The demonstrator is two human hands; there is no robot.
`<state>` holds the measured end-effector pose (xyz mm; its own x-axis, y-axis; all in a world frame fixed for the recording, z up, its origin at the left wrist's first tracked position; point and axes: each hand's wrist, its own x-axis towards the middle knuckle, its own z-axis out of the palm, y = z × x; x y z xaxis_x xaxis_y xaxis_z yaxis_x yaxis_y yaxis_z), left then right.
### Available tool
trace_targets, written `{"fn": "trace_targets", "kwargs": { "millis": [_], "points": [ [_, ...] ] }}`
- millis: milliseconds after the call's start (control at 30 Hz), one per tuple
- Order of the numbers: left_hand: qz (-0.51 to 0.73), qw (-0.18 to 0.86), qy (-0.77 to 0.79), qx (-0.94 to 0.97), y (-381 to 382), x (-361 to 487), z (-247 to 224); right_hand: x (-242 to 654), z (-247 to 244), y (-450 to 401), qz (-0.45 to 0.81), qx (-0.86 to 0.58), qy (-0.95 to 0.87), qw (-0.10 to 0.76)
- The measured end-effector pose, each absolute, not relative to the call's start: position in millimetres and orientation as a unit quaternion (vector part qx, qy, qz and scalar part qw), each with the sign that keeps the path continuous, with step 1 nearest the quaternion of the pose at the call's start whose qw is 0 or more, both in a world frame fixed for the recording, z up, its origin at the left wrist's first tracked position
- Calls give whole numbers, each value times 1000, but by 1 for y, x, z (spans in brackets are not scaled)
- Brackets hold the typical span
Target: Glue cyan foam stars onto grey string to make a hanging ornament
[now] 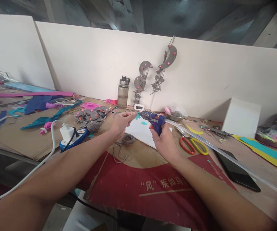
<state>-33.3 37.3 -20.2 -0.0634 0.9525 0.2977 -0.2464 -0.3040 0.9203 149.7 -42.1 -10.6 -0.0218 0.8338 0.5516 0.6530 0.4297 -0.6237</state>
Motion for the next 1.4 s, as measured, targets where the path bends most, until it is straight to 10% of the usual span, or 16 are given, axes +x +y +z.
{"fn": "trace_targets", "kwargs": {
  "millis": [1400],
  "points": [
    [626,474,355,508,35,-34,-20,151,-9,-43,77,-522,-712,463]
  ]
}}
